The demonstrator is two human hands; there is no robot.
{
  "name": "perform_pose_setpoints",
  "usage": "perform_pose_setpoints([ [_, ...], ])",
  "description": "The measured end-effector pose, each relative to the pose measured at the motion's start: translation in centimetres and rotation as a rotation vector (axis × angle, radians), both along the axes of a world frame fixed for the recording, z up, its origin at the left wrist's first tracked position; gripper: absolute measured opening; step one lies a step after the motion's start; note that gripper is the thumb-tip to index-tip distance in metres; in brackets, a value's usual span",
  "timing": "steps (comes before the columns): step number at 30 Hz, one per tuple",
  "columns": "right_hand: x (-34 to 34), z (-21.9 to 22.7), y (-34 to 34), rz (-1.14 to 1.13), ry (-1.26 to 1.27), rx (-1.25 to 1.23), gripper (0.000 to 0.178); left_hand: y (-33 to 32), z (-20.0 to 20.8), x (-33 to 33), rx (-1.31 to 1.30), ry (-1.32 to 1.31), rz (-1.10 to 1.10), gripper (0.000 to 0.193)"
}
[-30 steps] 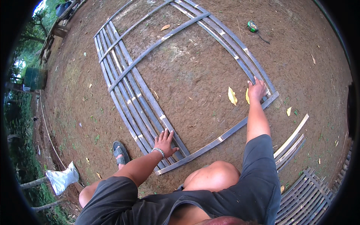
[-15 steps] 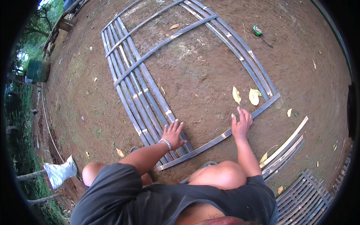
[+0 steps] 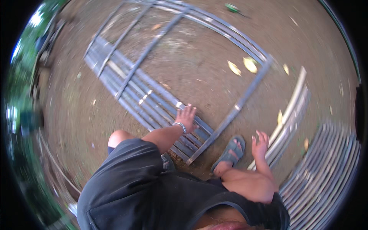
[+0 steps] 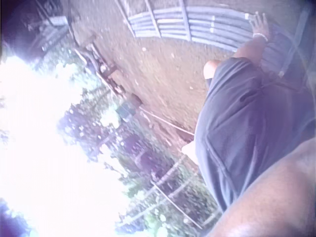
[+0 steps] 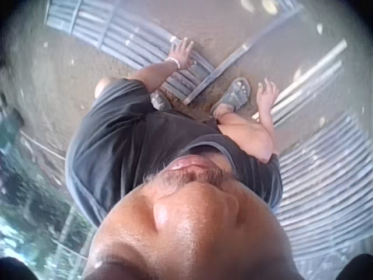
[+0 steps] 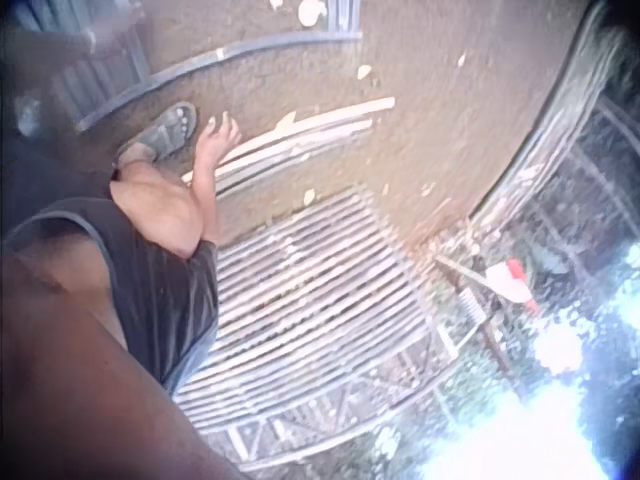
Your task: The person assembles a rectangular bamboo frame on the ground by arranging and fitting bamboo strips into a grid pattern. They then use a tape measure to measure the dimensions of the assembled frame.
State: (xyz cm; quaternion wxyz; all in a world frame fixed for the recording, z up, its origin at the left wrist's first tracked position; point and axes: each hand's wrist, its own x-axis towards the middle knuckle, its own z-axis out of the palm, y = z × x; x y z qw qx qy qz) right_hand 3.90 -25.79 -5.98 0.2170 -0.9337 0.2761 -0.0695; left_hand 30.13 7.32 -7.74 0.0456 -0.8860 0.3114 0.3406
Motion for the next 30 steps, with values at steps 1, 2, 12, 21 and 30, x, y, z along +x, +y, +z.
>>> perform_pose_setpoints([
  [1,-2.0,0.5,0.6,-0.042,-0.01,-0.002,0.041,-0.3,0.6,0.0,0.016,0.015,-0.02,0.101],
  [2,-3.7,0.7,1.2,-0.087,-0.019,-0.002,0.04,-0.2,1.1,0.1,0.038,0.03,-0.046,0.102],
  [12,-20.1,-3.0,11.4,-0.74,0.184,0.069,0.038,1.1,-0.1,-2.0,0.174,-0.016,-0.149,0.105],
  [21,-24.7,-5.3,13.6,-1.333,0.404,0.192,0.053,-2.7,1.4,-3.8,0.024,0.018,-0.285,0.104],
  [30,-24.7,-5.8,12.6,-1.498,0.382,0.23,0.052,-4.8,1.6,-4.2,-0.011,0.084,-0.489,0.104],
])
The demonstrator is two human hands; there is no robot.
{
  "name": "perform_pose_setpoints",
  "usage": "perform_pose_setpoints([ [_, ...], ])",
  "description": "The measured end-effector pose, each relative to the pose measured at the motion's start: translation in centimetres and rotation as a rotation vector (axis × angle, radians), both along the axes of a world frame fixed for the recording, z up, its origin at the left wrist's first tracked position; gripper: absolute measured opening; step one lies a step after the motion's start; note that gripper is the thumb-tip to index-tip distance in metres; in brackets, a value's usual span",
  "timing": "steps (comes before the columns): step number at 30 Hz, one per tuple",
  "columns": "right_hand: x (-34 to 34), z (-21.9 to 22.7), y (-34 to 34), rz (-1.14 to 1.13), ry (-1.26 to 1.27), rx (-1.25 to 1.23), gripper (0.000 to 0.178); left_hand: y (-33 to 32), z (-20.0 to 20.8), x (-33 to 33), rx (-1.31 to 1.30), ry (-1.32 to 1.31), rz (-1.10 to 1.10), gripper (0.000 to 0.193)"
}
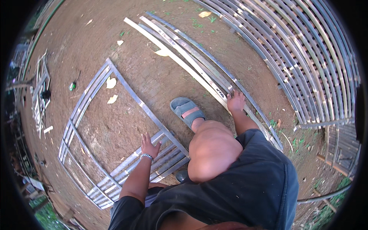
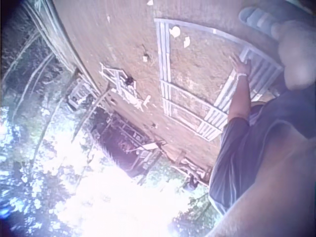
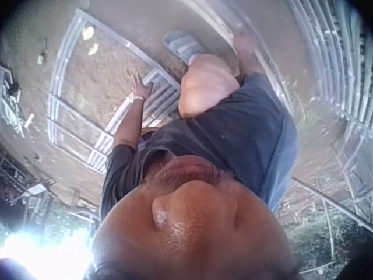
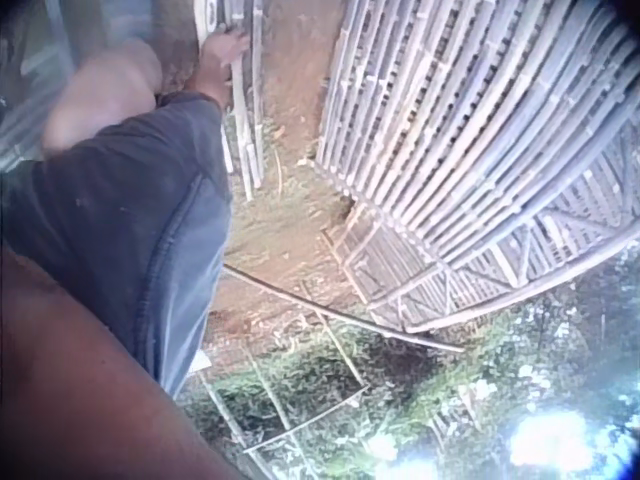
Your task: The person assembles a rectangular bamboo frame on the ground by arranging and fitting bamboo strips into a grid pattern. They then use a tape measure to measure the dimensions of the assembled frame.
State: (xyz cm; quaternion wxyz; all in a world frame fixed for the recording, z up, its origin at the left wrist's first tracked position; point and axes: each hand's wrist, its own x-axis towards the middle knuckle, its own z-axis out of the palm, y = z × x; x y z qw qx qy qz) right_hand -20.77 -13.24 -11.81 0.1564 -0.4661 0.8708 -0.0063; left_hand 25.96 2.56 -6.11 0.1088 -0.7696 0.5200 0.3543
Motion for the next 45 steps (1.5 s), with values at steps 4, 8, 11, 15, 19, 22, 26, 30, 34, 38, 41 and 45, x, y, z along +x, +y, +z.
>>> perform_pose_setpoints([
  [4,-0.7,1.0,0.3,0.01,-0.014,0.035,0.053,-0.7,-0.7,0.6,0.058,0.007,0.002,0.103],
  [8,-2.0,0.8,1.0,0.027,0.017,0.028,0.054,-1.0,-1.1,0.6,0.038,0.023,0.038,0.104],
  [11,-2.0,1.6,0.6,0.04,0.013,0.044,0.055,0.4,-3.0,1.4,-0.019,-0.008,0.014,0.104],
  [15,-2.4,1.7,0.6,0.027,0.01,0.034,0.055,1.6,-2.7,0.4,0.016,0.011,0.021,0.104],
  [19,-2.0,1.7,0.3,0.028,-0.001,0.038,0.055,2.6,-2.1,-0.4,0.049,0.017,0.014,0.104],
  [22,-2.1,1.1,0.7,0.06,0.006,-0.012,0.055,3.6,-3.1,0.1,0.038,0.025,0.012,0.104],
  [26,-3.2,-0.1,1.3,0.085,0.034,-0.045,0.053,3.9,-3.6,0.4,0.061,0.012,0.027,0.105],
  [30,-3.5,1.0,1.0,0.046,0.038,0.049,0.053,3.8,-3.7,0.9,0.04,0.005,0.024,0.104],
  [34,-5.2,1.3,0.9,-0.001,0.114,0.065,0.051,3.2,-3.3,0.8,0.04,0.019,0.031,0.104],
  [38,-7.8,1.6,0.3,-0.1,0.136,0.178,0.056,2.6,-3.1,0.5,0.044,0.024,0.007,0.103],
  [41,-8.3,1.5,0.1,-0.074,0.164,0.32,0.055,2.4,-3.1,0.6,0.035,0.022,-0.014,0.103],
  [45,-9.2,0.6,-0.6,-0.073,0.175,0.413,0.052,2.3,-3.7,0.8,0.029,0.013,-0.035,0.103],
])
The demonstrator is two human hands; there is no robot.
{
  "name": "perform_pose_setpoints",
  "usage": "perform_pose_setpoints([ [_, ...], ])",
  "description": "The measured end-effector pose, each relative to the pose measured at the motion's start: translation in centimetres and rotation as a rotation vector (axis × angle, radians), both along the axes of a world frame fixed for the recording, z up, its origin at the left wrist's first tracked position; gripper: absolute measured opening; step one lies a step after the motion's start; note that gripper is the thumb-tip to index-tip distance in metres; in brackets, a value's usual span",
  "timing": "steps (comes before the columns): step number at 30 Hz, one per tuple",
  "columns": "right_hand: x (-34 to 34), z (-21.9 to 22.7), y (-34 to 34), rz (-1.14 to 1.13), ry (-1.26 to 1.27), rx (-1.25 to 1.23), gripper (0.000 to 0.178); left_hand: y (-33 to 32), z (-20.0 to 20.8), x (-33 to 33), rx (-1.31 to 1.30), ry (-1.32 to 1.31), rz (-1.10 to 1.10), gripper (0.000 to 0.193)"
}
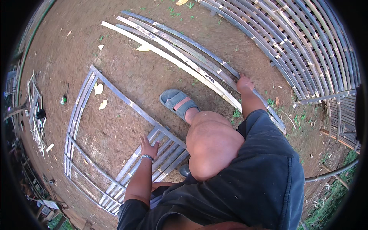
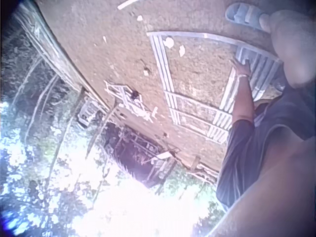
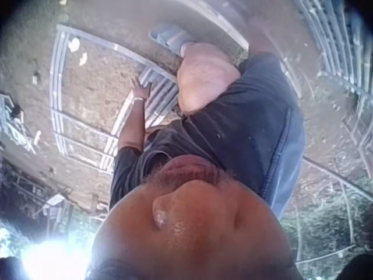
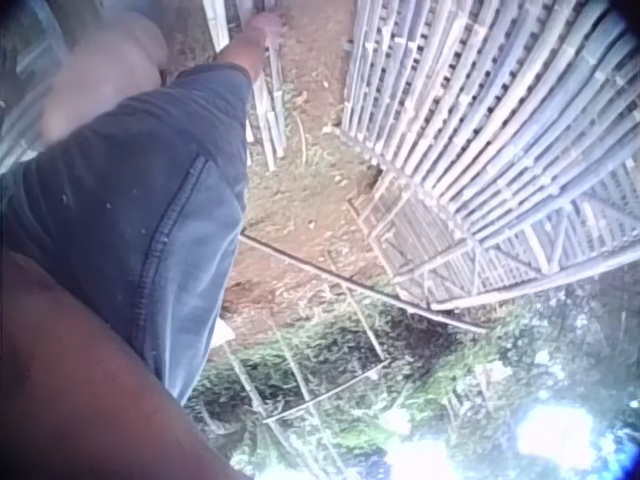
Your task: The person assembles a rectangular bamboo frame on the ground by arranging and fitting bamboo strips into a grid pattern. They then use a tape measure to measure the dimensions of the assembled frame.
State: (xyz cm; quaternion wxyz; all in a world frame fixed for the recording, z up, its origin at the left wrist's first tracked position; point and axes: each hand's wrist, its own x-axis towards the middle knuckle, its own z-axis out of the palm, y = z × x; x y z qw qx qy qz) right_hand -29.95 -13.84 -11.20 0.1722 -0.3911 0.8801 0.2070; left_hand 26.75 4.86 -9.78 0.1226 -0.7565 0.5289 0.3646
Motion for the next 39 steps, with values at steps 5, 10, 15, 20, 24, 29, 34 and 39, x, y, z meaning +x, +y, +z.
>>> perform_pose_setpoints([
  [5,0.9,1.1,-0.7,0.004,0.025,-0.002,0.045,-0.7,1.0,-0.1,-0.004,0.014,0.028,0.104],
  [10,1.9,2.5,-0.9,0.064,0.054,0.017,0.042,-1.5,1.9,-0.6,0.026,0.0,0.044,0.103],
  [15,0.7,1.1,-0.4,0.041,-0.026,-0.041,0.039,-0.7,1.2,-0.7,0.028,0.003,0.045,0.103],
  [20,0.1,1.0,0.3,0.025,-0.144,-0.098,0.037,-0.5,1.7,-1.4,0.081,0.04,0.095,0.103],
  [24,-2.1,-0.9,1.2,0.066,-0.223,-0.215,0.04,0.0,1.5,-1.4,0.077,0.024,0.091,0.103],
  [29,-2.7,-0.2,2.0,0.091,-0.351,-0.376,0.05,-0.3,1.8,-1.5,0.076,0.018,0.11,0.102],
  [34,-0.5,2.7,1.5,0.117,-0.235,-0.505,0.058,-0.5,2.3,-1.5,0.098,0.03,0.146,0.104],
  [39,2.2,3.8,0.7,0.255,-0.395,-0.574,0.053,-1.0,3.9,-1.6,0.102,0.055,0.193,0.1],
])
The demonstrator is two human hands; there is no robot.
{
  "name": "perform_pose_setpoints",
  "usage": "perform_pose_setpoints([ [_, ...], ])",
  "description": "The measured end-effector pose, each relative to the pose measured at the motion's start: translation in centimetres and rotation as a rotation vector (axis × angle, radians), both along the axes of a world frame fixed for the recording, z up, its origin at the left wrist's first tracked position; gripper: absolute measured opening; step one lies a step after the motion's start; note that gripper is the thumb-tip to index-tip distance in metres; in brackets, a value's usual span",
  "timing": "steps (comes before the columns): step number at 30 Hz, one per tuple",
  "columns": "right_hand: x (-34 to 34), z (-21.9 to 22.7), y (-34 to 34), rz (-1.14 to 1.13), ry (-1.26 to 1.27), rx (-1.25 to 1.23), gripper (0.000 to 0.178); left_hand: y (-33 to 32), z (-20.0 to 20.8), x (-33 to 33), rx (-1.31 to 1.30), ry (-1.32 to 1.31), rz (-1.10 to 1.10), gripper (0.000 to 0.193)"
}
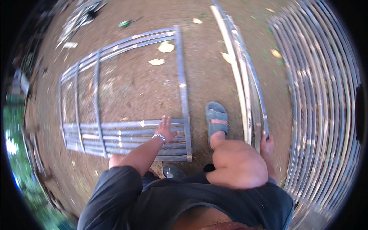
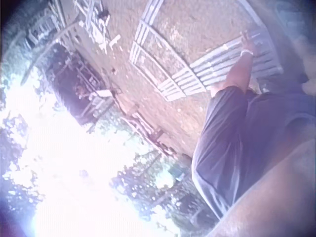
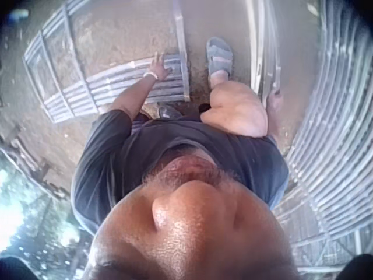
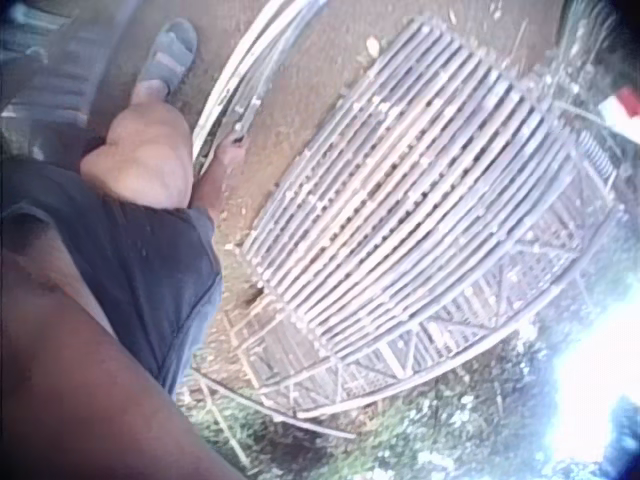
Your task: The person assembles a rectangular bamboo frame on the ground by arranging and fitting bamboo strips into a grid pattern. They then use a tape measure to measure the dimensions of the assembled frame.
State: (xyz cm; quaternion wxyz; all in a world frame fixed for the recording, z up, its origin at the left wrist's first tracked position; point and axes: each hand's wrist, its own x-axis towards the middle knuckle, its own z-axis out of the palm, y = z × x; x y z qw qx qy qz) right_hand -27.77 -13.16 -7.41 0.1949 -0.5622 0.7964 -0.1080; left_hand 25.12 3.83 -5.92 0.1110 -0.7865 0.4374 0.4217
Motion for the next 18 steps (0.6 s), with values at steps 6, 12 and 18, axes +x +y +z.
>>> perform_pose_setpoints([
  [6,8.0,2.9,-2.9,0.377,0.001,-0.068,0.041,0.4,0.2,0.0,-0.025,0.026,0.042,0.099],
  [12,14.6,5.2,-6.5,0.669,0.087,-0.051,0.036,1.4,0.4,-0.1,-0.034,0.057,0.112,0.097],
  [18,21.3,5.6,-11.5,0.942,0.134,-0.043,0.035,3.6,-0.5,0.4,-0.033,0.055,0.208,0.096],
])
